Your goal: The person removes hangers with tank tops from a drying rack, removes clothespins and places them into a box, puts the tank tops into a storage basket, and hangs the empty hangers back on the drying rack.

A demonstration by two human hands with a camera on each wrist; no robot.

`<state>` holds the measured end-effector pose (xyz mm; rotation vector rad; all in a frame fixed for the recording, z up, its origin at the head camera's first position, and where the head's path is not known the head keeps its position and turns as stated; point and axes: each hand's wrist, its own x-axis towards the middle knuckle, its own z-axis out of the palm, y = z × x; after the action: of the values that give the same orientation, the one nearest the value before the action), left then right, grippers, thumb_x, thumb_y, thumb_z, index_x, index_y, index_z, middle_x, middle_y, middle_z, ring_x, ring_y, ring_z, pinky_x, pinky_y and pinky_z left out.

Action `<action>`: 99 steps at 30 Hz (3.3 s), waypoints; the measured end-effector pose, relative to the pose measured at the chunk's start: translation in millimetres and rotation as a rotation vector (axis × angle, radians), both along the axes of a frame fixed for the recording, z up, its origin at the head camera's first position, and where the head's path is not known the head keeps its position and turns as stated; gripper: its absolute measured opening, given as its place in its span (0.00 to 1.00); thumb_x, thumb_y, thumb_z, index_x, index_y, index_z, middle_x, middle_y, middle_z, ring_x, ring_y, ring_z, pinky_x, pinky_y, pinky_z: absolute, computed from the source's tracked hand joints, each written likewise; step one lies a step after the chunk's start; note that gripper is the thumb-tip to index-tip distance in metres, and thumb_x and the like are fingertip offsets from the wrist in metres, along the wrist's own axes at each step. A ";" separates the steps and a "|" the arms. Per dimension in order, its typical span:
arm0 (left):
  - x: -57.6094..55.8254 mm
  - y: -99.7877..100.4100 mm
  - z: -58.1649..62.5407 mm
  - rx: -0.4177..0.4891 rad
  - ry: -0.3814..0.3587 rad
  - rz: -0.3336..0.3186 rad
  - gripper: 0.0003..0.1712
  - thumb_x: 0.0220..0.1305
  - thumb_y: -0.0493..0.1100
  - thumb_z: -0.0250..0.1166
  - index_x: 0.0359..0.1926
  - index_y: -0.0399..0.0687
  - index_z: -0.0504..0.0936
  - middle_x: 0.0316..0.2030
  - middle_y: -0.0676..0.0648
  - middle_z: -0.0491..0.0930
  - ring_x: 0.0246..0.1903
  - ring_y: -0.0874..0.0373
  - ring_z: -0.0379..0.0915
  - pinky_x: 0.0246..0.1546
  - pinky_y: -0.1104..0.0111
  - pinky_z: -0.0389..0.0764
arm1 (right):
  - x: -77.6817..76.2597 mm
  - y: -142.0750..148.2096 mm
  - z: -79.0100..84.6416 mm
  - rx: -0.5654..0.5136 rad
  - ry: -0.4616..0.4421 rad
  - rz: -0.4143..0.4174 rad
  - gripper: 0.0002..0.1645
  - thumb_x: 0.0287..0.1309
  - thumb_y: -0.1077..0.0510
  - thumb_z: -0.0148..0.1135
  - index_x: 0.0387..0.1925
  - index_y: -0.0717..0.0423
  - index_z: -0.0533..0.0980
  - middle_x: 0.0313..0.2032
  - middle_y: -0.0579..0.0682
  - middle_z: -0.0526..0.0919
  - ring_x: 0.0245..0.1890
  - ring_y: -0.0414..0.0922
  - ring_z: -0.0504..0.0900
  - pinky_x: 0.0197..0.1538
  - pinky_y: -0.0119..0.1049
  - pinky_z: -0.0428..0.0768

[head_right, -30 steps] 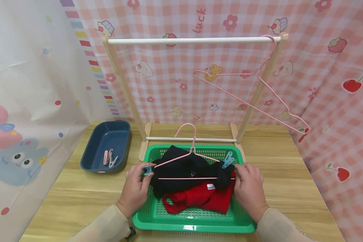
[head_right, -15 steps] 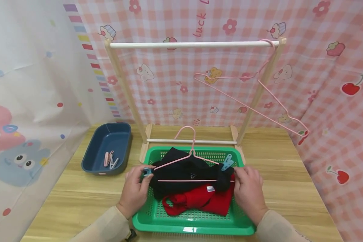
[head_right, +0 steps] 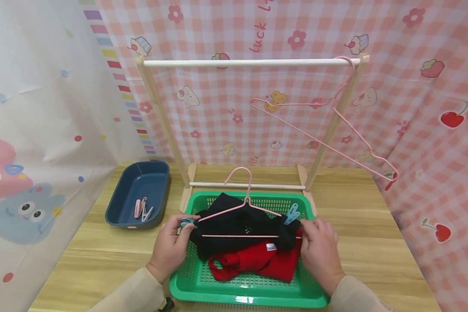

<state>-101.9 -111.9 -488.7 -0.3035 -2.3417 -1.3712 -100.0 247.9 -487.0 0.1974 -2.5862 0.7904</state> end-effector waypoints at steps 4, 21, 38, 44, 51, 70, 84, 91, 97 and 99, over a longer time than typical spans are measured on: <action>-0.3 -1.7 4.8 0.101 -0.107 -0.006 0.09 0.75 0.37 0.63 0.52 0.48 0.83 0.49 0.53 0.90 0.48 0.59 0.83 0.53 0.67 0.75 | 0.3 -0.3 0.1 -0.002 -0.007 0.003 0.14 0.65 0.73 0.57 0.44 0.62 0.84 0.34 0.56 0.79 0.42 0.56 0.72 0.47 0.51 0.64; -3.8 -13.7 17.3 0.418 -0.298 -0.141 0.06 0.80 0.33 0.55 0.50 0.33 0.75 0.56 0.34 0.86 0.56 0.69 0.81 0.55 0.78 0.79 | -0.4 -0.2 0.4 0.009 -0.040 0.001 0.13 0.68 0.72 0.56 0.47 0.62 0.84 0.35 0.55 0.79 0.43 0.55 0.72 0.47 0.50 0.63; -10.7 -22.5 27.7 0.539 -0.412 -0.173 0.08 0.83 0.36 0.48 0.51 0.32 0.69 0.56 0.31 0.84 0.58 0.64 0.81 0.60 0.74 0.77 | -1.2 0.7 1.5 0.002 -0.035 0.016 0.14 0.68 0.72 0.56 0.45 0.60 0.85 0.33 0.53 0.79 0.41 0.53 0.72 0.46 0.48 0.62; -10.1 -25.5 29.2 0.522 -0.396 -0.180 0.08 0.83 0.35 0.48 0.52 0.32 0.69 0.56 0.31 0.84 0.56 0.65 0.82 0.60 0.74 0.78 | -0.7 0.0 2.2 0.009 -0.045 0.021 0.14 0.68 0.71 0.56 0.46 0.59 0.85 0.33 0.52 0.78 0.41 0.52 0.71 0.46 0.48 0.62; -13.8 -32.0 34.9 0.359 -0.322 -0.189 0.09 0.84 0.37 0.49 0.54 0.34 0.70 0.54 0.34 0.85 0.54 0.65 0.81 0.58 0.72 0.79 | -1.7 -0.1 -1.1 0.023 0.043 0.026 0.13 0.66 0.73 0.57 0.43 0.61 0.85 0.31 0.54 0.78 0.38 0.54 0.73 0.44 0.48 0.64; -48.5 -95.8 48.0 -0.094 -0.433 0.116 0.24 0.82 0.54 0.56 0.67 0.45 0.74 0.54 0.42 0.87 0.53 0.50 0.84 0.50 0.60 0.81 | -2.2 0.3 -3.6 0.024 0.066 0.039 0.13 0.65 0.73 0.57 0.42 0.60 0.85 0.30 0.53 0.78 0.38 0.53 0.74 0.45 0.47 0.65; -68.9 -138.3 36.6 -0.297 -0.572 0.204 0.28 0.81 0.53 0.56 0.70 0.41 0.72 0.59 0.36 0.80 0.48 0.42 0.81 0.46 0.52 0.82 | -2.3 0.2 -5.4 0.027 0.076 0.042 0.13 0.64 0.73 0.57 0.43 0.61 0.85 0.30 0.52 0.77 0.37 0.52 0.73 0.45 0.48 0.65; -76.6 -155.9 25.9 -0.318 -0.621 0.235 0.39 0.80 0.53 0.57 0.80 0.35 0.58 0.57 0.34 0.79 0.51 0.41 0.80 0.54 0.47 0.80 | -2.5 0.7 -4.5 0.032 0.075 0.040 0.13 0.64 0.73 0.57 0.42 0.60 0.85 0.30 0.52 0.77 0.37 0.51 0.72 0.44 0.47 0.65; -80.6 -166.3 18.8 -0.355 -0.638 0.286 0.36 0.80 0.51 0.57 0.79 0.40 0.60 0.47 0.39 0.79 0.40 0.47 0.78 0.40 0.58 0.78 | -2.5 1.2 -2.0 0.036 0.065 0.037 0.14 0.65 0.73 0.57 0.43 0.60 0.85 0.30 0.51 0.77 0.37 0.50 0.72 0.43 0.46 0.65; -80.7 -169.2 17.6 -0.393 -0.647 0.300 0.35 0.80 0.50 0.57 0.79 0.40 0.61 0.49 0.37 0.79 0.42 0.45 0.78 0.41 0.55 0.78 | -2.3 1.2 -1.4 0.037 0.060 0.036 0.13 0.65 0.73 0.57 0.43 0.60 0.85 0.30 0.51 0.77 0.36 0.50 0.72 0.43 0.45 0.65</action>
<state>-182.5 -281.1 -471.1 0.4416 -3.0185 -0.9431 -102.3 249.1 -488.4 0.2749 -2.5485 0.7388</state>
